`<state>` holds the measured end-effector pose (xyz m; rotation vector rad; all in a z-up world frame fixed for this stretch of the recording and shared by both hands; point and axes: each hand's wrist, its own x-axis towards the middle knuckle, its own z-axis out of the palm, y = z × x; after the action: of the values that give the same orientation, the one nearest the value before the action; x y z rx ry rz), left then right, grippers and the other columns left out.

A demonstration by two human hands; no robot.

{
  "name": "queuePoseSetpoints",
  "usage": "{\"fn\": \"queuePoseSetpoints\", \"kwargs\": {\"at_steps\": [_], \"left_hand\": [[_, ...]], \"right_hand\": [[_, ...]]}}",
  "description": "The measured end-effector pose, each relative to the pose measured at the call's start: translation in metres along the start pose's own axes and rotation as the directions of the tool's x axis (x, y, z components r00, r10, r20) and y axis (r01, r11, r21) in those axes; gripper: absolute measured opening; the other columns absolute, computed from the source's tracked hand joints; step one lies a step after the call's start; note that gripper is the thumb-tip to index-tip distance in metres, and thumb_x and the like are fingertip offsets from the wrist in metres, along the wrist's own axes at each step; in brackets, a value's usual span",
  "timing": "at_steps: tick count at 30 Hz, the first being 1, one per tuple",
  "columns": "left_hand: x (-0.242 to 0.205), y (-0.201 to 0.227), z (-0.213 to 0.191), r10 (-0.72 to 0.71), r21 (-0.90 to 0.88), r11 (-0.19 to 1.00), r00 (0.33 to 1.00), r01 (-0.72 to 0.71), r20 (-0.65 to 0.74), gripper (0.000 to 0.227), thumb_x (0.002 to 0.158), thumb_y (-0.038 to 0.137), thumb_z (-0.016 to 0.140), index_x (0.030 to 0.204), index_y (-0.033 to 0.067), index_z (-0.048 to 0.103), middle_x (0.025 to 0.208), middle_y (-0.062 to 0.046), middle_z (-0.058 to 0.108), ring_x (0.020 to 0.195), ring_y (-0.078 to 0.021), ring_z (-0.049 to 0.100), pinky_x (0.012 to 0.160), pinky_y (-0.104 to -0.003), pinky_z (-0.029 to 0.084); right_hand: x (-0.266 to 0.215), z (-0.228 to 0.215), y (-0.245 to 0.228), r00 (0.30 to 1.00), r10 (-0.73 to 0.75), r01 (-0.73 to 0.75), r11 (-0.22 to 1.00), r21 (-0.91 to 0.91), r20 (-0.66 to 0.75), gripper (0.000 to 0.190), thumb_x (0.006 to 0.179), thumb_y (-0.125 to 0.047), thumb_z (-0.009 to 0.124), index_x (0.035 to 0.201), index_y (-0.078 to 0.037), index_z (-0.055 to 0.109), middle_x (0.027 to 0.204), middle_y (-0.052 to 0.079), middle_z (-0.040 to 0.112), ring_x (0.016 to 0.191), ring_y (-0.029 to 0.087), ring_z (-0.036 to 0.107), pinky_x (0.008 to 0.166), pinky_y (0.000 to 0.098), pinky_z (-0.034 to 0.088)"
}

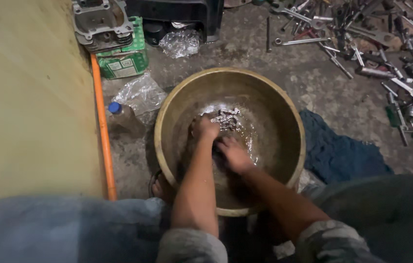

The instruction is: The person washes a metal chain and other small mechanical parts in a basin filled with liquid. They scrub the items by hand, rinse them, and pour a liquid from a plastic bottle over the chain to aid in cleaning.

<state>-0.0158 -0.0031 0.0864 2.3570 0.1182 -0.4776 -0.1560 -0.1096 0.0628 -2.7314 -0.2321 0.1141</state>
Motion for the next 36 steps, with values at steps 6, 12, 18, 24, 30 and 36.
{"fn": "queuePoseSetpoints", "kwargs": {"at_steps": [6,12,18,24,30,36], "left_hand": [[-0.017,-0.008,-0.003,0.269,0.355,0.891,0.959,-0.281,0.084,0.073,0.076,0.037,0.086,0.141,0.021,0.057,0.151,-0.014,0.045,0.14,-0.0341,0.042,0.114,-0.057,0.033],[-0.021,-0.02,0.009,0.328,0.422,0.856,0.945,-0.3,0.006,0.065,0.081,0.04,0.083,0.136,0.0143,0.062,0.146,-0.011,0.056,0.138,-0.0318,0.049,0.115,-0.055,0.039],[-0.052,-0.033,-0.023,0.238,0.382,0.906,0.966,-0.182,-0.105,0.07,0.075,0.052,0.085,0.128,0.0103,0.065,0.15,-0.011,0.052,0.141,-0.0316,0.047,0.113,-0.049,0.041],[-0.071,-0.041,-0.021,0.074,0.32,0.947,0.955,0.023,-0.289,0.093,0.07,0.055,0.086,0.14,0.0033,0.054,0.151,-0.013,0.049,0.139,-0.0342,0.046,0.111,-0.045,0.04],[-0.069,-0.043,-0.019,0.1,0.386,0.923,0.967,-0.003,-0.233,0.087,0.074,0.057,0.082,0.137,0.0042,0.056,0.143,-0.015,0.055,0.135,-0.0342,0.049,0.112,-0.046,0.041],[-0.08,-0.049,-0.016,0.206,0.35,0.925,0.968,-0.146,-0.143,0.08,0.072,0.054,0.084,0.132,0.0056,0.06,0.132,-0.017,0.061,0.128,-0.0357,0.053,0.108,-0.05,0.042]], "right_hand": [[-0.031,0.003,0.068,0.862,0.124,-0.081,0.991,0.108,-0.491,0.084,0.072,-0.017,0.085,0.144,0.005,0.046,0.146,0.032,0.043,0.133,0.05,0.041,0.11,0.0552,0.032],[-0.018,-0.013,0.07,0.765,0.545,-0.51,0.838,0.194,-0.343,0.079,0.071,-0.008,0.076,0.144,0.002,0.048,0.154,0.031,0.04,0.14,0.047,0.04,0.118,0.0487,0.033],[-0.023,0.01,0.092,0.728,0.562,-0.487,0.827,0.281,-0.392,0.072,0.075,-0.007,0.072,0.143,0.003,0.05,0.153,0.031,0.043,0.143,0.046,0.041,0.123,0.047,0.033],[-0.014,-0.001,0.075,0.743,0.618,-0.61,0.783,0.118,-0.259,0.076,0.072,-0.014,0.08,0.141,-0.002,0.052,0.15,0.021,0.049,0.14,0.038,0.042,0.114,0.0519,0.03],[0.008,-0.008,0.069,0.665,0.721,-0.715,0.69,0.11,-0.197,0.053,0.079,-0.019,0.081,0.127,-0.005,0.064,0.123,0.022,0.065,0.117,0.04,0.062,0.099,0.0498,0.051],[0.042,0.005,0.078,0.81,0.491,-0.498,0.865,0.068,-0.321,0.039,0.081,-0.008,0.07,0.12,-0.007,0.069,0.102,0.023,0.071,0.094,0.042,0.07,0.085,0.0505,0.057]]}}
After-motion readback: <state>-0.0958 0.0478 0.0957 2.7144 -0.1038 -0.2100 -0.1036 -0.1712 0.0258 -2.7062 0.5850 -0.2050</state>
